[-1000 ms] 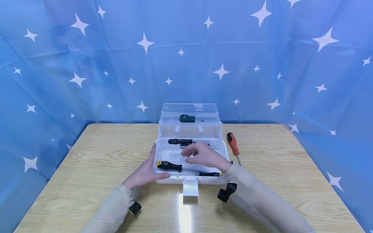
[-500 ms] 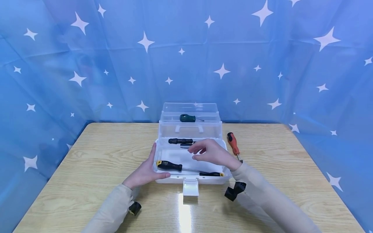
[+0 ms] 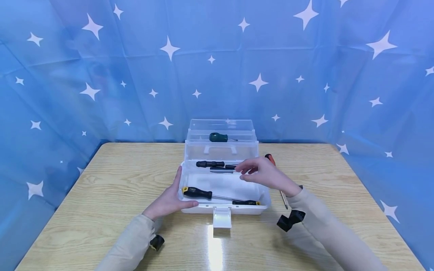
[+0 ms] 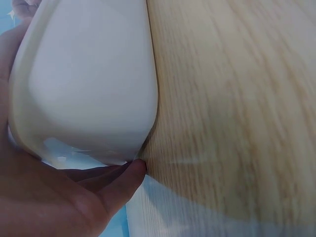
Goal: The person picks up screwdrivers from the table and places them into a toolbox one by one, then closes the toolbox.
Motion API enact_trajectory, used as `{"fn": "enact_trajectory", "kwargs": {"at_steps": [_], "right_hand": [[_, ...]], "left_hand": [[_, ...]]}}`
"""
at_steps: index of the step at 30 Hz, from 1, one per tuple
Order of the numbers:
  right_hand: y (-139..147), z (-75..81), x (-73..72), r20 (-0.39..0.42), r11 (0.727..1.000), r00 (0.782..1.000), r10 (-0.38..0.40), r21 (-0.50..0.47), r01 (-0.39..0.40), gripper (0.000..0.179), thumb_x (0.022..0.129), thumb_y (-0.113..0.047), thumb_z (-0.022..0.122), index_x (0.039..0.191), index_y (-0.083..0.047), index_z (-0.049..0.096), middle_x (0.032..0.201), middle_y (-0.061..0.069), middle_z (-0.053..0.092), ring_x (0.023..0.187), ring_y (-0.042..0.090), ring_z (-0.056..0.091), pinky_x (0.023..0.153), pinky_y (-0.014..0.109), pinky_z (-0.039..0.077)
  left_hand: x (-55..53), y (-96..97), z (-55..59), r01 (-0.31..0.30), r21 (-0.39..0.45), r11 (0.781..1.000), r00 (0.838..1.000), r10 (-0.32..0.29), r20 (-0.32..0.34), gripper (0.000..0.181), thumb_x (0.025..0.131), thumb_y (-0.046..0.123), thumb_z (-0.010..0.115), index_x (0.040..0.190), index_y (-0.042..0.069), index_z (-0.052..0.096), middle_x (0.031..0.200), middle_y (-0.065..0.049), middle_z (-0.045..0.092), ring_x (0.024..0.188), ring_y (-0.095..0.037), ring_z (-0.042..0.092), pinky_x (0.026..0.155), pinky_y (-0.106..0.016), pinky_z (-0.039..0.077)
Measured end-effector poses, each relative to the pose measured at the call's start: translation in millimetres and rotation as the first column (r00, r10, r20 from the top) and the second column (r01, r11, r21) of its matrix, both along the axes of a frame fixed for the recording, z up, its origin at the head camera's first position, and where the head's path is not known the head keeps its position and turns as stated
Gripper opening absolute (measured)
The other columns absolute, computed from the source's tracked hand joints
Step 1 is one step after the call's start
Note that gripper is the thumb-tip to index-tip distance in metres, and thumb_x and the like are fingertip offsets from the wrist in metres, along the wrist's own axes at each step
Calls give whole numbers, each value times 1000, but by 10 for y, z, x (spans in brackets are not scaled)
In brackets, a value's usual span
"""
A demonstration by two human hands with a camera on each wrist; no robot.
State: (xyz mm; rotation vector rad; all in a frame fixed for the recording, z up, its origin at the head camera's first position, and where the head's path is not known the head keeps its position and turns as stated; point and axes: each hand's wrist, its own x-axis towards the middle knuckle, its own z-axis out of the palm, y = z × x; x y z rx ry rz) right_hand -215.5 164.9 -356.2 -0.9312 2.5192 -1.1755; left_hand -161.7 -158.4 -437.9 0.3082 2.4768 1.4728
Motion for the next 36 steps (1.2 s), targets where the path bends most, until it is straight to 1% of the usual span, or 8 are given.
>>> {"fn": "enact_trajectory", "kwargs": {"at_steps": [3, 7, 14, 18, 21, 24, 28, 36], "right_hand": [[77, 6, -9, 8, 1000, 1000, -27, 4, 27, 23, 88, -4, 68, 111, 1, 70, 104, 11, 69, 90, 17, 63, 80, 35, 52], [179, 33, -19, -5, 998, 999, -54, 18, 54, 23, 88, -4, 68, 111, 2, 70, 103, 11, 69, 89, 19, 63, 79, 35, 52], [362, 84, -33, -40, 995, 995, -95, 40, 97, 23, 88, -4, 68, 110, 3, 69, 105, 13, 69, 88, 20, 63, 74, 29, 53], [454, 97, -47, -4, 991, 992, -125, 40, 125, 24, 89, -4, 67, 112, 3, 68, 103, 13, 68, 83, 21, 61, 64, 29, 52], [519, 89, -61, 19, 988, 988, -153, 38, 152, 25, 89, -4, 67, 113, 3, 68, 102, 13, 68, 81, 23, 60, 62, 30, 52], [568, 77, -75, 20, 984, 984, -175, 45, 174, 24, 89, -5, 67, 112, 2, 68, 102, 11, 67, 84, 23, 61, 68, 30, 53], [619, 59, -92, -3, 978, 980, -198, 63, 198, 26, 89, -6, 68, 114, 2, 68, 103, 11, 67, 89, 22, 62, 76, 32, 53], [730, -54, -153, -37, 976, 977, -208, 54, 210, 24, 89, -5, 67, 112, 2, 67, 106, 18, 66, 93, 24, 62, 80, 36, 53]], "left_hand": [[-2, 0, 1, -1, -5, 1000, 1000, 1, 1, 128, 74, 36, 84, 154, 13, -13, 155, -24, 21, 137, -40, 29, 107, -57, 26], [-2, 2, 5, -6, -21, 1000, 1000, 6, 6, 128, 74, 37, 84, 154, 14, -14, 156, -24, 18, 138, -40, 27, 108, -56, 26], [-5, 2, 8, -5, -9, 1000, 1000, 5, 8, 128, 74, 36, 84, 154, 14, -14, 155, -23, 20, 138, -40, 27, 107, -57, 26], [-8, 1, 6, -5, 10, 1000, 1000, 5, 8, 128, 74, 34, 85, 154, 15, -13, 155, -22, 23, 137, -40, 29, 106, -58, 27], [-9, 3, 1, -4, 15, 1000, 1000, 4, 6, 127, 74, 33, 85, 154, 16, -13, 154, -22, 25, 137, -39, 30, 106, -58, 27], [-9, 2, -1, -5, 19, 1000, 1000, 4, 2, 127, 74, 32, 85, 154, 16, -13, 154, -22, 26, 136, -39, 31, 106, -58, 27], [-9, 1, -3, -2, 27, 1000, 1000, 2, -2, 127, 74, 31, 85, 154, 15, -13, 153, -21, 27, 136, -39, 32, 106, -58, 28], [-7, 2, -8, 6, 40, 999, 1000, -6, -2, 127, 74, 30, 85, 154, 16, -12, 153, -19, 29, 135, -37, 34, 105, -59, 28]]}}
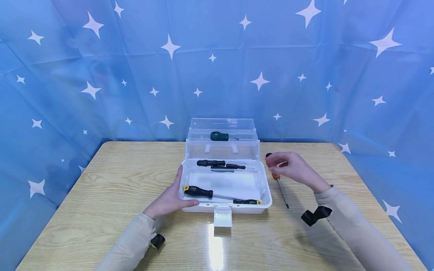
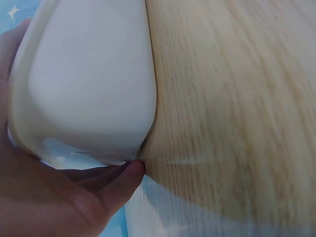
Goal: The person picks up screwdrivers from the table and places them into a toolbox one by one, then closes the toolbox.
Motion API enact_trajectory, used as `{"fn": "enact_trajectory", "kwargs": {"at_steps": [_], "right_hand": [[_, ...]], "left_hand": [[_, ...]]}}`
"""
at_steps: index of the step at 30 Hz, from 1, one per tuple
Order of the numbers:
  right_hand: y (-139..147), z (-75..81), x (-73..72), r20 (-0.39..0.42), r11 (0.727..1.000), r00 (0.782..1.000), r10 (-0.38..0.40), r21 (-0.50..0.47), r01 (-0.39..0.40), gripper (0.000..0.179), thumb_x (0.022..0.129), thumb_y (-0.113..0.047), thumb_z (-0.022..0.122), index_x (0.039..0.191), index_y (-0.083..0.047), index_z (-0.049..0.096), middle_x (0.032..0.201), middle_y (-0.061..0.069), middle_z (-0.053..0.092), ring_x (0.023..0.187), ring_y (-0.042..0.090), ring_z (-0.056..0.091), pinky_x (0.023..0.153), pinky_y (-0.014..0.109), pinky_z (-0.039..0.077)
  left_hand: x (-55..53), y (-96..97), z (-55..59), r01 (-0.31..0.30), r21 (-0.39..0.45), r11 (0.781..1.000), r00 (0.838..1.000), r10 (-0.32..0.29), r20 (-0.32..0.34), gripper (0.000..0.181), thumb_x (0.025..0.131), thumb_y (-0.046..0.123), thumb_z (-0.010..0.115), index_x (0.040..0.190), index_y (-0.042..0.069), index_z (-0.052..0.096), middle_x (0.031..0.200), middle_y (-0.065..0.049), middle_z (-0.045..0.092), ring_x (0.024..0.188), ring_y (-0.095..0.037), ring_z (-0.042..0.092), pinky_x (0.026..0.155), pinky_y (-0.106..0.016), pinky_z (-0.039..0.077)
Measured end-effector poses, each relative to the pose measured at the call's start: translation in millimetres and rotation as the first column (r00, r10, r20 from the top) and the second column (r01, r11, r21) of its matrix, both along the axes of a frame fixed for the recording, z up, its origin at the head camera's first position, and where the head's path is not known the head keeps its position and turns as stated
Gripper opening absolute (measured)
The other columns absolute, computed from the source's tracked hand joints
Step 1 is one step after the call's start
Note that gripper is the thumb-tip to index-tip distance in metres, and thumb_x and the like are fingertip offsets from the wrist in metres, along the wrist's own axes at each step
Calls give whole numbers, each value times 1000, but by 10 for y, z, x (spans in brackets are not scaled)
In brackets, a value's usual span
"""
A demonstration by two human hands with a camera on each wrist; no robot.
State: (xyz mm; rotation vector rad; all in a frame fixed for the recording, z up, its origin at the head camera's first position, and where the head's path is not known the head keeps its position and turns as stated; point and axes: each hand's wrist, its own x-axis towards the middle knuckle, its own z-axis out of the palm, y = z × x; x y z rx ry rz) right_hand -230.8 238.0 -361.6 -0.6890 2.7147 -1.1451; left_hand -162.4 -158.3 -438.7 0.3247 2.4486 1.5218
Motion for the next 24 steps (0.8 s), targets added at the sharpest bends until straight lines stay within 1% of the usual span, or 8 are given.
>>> {"fn": "enact_trajectory", "kwargs": {"at_steps": [4, 10, 15, 20, 24], "right_hand": [[58, -80, -30, -7, 1000, 1000, -9, -1, 9, 25, 89, -6, 68, 112, 4, 67, 107, 20, 66, 95, 27, 62, 79, 39, 53], [119, -154, -58, 45, 1000, 999, -26, 4, 26, 31, 89, -7, 69, 115, 7, 63, 112, 22, 64, 99, 32, 61, 84, 44, 52], [146, -174, -65, 71, 998, 996, -57, 9, 57, 38, 89, -8, 68, 122, 8, 60, 114, 23, 63, 100, 32, 61, 82, 41, 53], [185, -226, -88, 71, 995, 992, -103, -1, 104, 42, 89, -10, 67, 127, 7, 58, 114, 23, 63, 99, 33, 61, 78, 36, 53], [209, -314, -118, 63, 991, 989, -135, -7, 136, 44, 89, -9, 67, 127, 8, 56, 116, 26, 62, 102, 36, 60, 81, 40, 52]], "left_hand": [[3, 0, -2, -3, -5, 1000, 1000, 3, 0, 126, 75, 30, 85, 155, 17, -12, 153, -19, 29, 135, -37, 34, 106, -59, 28], [4, 1, 6, -1, 6, 1000, 1000, 1, -3, 126, 75, 29, 85, 155, 17, -12, 151, -19, 32, 134, -36, 36, 105, -58, 29], [6, 3, 0, 1, 14, 1000, 1000, -1, -6, 126, 75, 28, 85, 155, 17, -12, 150, -19, 34, 133, -36, 37, 105, -58, 29], [7, 1, -3, 4, 21, 1000, 1000, -4, -9, 125, 75, 27, 85, 155, 17, -12, 150, -19, 34, 133, -36, 37, 106, -57, 29], [6, 2, -2, 5, 16, 1000, 1000, -5, -10, 125, 75, 27, 85, 155, 17, -12, 152, -19, 32, 134, -37, 36, 105, -58, 28]]}}
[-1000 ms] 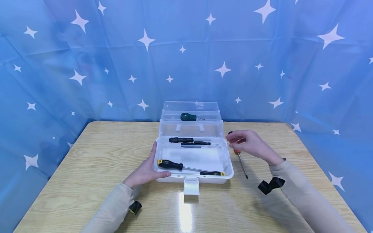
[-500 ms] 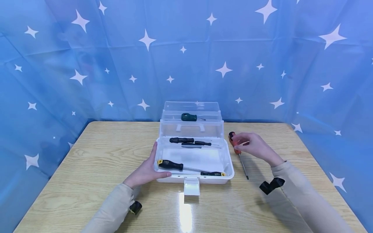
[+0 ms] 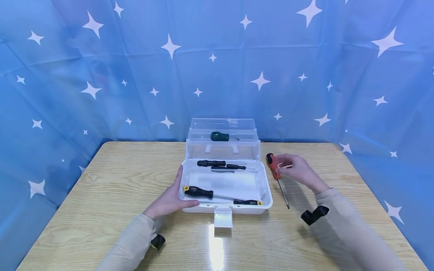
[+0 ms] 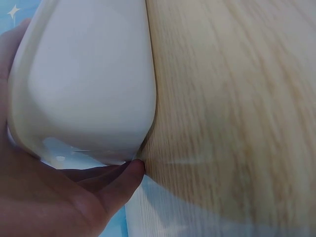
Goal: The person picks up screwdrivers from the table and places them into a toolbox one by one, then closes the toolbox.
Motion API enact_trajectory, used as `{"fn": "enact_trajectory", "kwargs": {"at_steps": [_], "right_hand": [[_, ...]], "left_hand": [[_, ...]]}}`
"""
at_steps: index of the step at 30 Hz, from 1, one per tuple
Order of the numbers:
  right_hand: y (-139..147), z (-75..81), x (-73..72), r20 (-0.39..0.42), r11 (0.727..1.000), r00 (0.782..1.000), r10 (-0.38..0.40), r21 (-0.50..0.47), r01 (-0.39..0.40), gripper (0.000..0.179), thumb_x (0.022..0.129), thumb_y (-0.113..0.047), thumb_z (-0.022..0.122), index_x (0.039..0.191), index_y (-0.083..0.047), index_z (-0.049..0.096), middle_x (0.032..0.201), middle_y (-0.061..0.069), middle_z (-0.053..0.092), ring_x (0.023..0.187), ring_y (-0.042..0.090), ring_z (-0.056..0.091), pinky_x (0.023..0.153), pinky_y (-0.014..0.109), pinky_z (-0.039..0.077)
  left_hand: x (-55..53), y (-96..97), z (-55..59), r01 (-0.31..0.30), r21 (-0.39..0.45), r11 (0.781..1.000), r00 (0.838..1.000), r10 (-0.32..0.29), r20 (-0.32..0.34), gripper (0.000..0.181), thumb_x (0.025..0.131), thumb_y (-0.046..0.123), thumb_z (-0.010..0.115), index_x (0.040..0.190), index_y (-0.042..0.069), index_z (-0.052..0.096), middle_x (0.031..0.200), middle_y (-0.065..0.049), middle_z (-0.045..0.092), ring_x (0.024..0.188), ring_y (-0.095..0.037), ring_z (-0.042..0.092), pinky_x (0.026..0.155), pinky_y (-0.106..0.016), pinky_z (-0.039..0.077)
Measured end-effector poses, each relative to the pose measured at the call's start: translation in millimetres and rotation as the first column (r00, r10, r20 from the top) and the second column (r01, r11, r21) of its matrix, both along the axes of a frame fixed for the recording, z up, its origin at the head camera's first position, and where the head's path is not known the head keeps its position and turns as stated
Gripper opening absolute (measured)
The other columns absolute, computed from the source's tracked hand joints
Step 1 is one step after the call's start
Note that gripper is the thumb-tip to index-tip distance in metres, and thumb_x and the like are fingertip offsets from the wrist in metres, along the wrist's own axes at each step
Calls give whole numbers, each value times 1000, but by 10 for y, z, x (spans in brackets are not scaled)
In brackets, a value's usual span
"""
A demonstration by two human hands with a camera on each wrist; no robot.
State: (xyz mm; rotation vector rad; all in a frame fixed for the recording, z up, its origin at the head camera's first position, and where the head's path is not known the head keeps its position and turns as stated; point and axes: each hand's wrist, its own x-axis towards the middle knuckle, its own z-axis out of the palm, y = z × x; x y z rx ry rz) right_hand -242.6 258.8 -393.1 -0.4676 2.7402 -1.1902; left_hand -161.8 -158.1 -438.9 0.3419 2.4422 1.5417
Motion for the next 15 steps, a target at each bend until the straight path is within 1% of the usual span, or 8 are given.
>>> {"fn": "enact_trajectory", "kwargs": {"at_steps": [4, 8, 11, 15], "right_hand": [[1, -101, -27, 5, 999, 999, -39, 6, 39, 47, 89, -10, 67, 130, 10, 52, 121, 29, 58, 108, 42, 56, 84, 48, 50], [-21, -188, -43, 12, 996, 997, -81, 34, 81, 51, 90, -10, 65, 133, 11, 48, 126, 32, 53, 113, 46, 52, 88, 53, 47], [-50, -239, -52, 22, 993, 994, -109, 56, 107, 53, 91, -11, 64, 135, 11, 44, 130, 32, 50, 116, 47, 48, 90, 55, 45], [-85, -287, -61, 30, 990, 991, -127, 61, 125, 57, 91, -13, 64, 137, 12, 42, 131, 32, 48, 117, 48, 47, 89, 55, 46]], "left_hand": [[1, -1, 1, 1, -1, 1000, 1000, -1, -2, 125, 75, 27, 85, 155, 17, -12, 152, -19, 31, 134, -37, 36, 106, -57, 28], [3, -2, -4, 1, -2, 1000, 1000, -1, 4, 125, 75, 28, 85, 155, 16, -12, 151, -20, 33, 134, -36, 36, 106, -57, 28], [2, -4, -5, -4, -6, 1000, 1000, 4, 10, 126, 75, 29, 85, 154, 16, -12, 150, -20, 33, 133, -37, 37, 105, -58, 29], [2, -8, 3, -9, -11, 1000, 1000, 9, 11, 126, 75, 29, 84, 154, 15, -13, 151, -21, 31, 134, -38, 35, 105, -59, 28]]}}
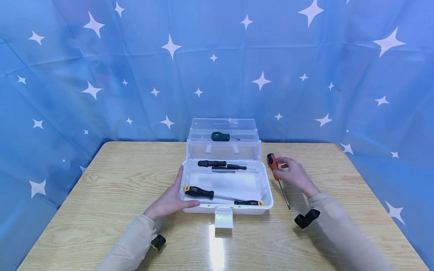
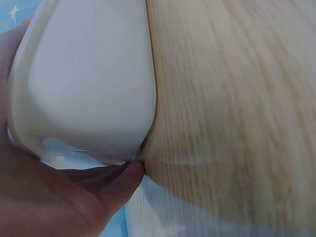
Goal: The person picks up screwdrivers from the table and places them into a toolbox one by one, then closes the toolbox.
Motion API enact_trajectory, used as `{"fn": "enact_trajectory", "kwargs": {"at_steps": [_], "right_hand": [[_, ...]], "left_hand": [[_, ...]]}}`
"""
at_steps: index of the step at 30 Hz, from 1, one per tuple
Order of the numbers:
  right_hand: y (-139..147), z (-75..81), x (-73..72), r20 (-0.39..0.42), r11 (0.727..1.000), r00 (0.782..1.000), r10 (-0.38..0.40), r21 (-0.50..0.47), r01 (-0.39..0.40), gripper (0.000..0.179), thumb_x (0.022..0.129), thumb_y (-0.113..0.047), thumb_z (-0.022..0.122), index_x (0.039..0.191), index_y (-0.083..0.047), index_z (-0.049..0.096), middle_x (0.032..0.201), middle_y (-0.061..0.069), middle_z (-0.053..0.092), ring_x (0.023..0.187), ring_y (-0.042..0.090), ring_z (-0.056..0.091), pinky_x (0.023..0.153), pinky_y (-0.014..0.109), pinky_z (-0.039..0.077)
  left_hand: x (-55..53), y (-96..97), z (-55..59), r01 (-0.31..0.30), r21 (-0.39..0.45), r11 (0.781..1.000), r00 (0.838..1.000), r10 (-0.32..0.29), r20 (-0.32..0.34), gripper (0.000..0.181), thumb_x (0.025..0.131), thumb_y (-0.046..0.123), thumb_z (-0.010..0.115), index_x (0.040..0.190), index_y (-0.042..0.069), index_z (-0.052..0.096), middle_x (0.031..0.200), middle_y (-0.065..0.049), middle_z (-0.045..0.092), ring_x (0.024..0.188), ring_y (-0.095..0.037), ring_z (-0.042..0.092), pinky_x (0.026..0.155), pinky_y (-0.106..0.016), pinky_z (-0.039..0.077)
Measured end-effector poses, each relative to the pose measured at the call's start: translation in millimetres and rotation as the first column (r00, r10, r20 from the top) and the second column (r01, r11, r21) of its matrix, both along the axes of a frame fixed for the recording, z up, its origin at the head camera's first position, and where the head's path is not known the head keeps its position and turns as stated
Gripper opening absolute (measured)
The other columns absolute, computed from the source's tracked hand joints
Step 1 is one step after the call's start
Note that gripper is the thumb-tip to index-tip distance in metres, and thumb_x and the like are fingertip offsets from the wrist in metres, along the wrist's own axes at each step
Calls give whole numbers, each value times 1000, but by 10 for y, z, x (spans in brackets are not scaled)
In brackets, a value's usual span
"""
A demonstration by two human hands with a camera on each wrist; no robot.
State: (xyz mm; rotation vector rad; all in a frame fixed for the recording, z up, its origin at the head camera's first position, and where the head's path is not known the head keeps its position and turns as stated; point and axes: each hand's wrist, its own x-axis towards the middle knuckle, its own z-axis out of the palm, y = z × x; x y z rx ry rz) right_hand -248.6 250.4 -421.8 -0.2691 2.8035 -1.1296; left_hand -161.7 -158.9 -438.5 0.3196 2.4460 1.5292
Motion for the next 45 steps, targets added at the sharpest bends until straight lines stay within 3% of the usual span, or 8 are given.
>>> {"fn": "enact_trajectory", "kwargs": {"at_steps": [18, 26, 34, 45], "right_hand": [[-32, -151, -101, 40, 999, 998, -38, 28, 37, 64, 90, -13, 66, 139, 14, 35, 130, 34, 43, 110, 45, 55, 80, 43, 52], [-46, -164, -143, -9, 999, 1000, -7, 40, 7, 64, 87, -11, 69, 139, 12, 39, 121, 34, 53, 106, 45, 58, 85, 49, 48], [-20, -217, -144, 13, 999, 999, -36, 2, 36, 60, 87, -5, 68, 140, 5, 41, 115, 32, 56, 100, 41, 58, 79, 44, 48], [10, -247, -178, 7, 997, 997, -71, 0, 71, 51, 88, -2, 64, 134, 9, 48, 114, 32, 58, 102, 43, 58, 86, 51, 46]], "left_hand": [[7, 13, 10, -11, -5, 1000, 1000, 11, 3, 126, 74, 30, 85, 155, 16, -11, 150, -20, 35, 133, -36, 37, 105, -59, 28], [11, 12, 3, -9, -3, 1000, 1000, 9, -1, 126, 74, 29, 85, 155, 16, -11, 151, -19, 32, 134, -37, 35, 105, -59, 28], [3, 15, -7, -13, -18, 1000, 1000, 13, 2, 126, 74, 31, 85, 155, 15, -10, 151, -20, 32, 133, -37, 36, 105, -59, 29], [-5, 12, -14, -13, -13, 1000, 1000, 14, 4, 126, 74, 30, 85, 155, 17, -10, 150, -18, 35, 132, -36, 39, 105, -58, 30]]}}
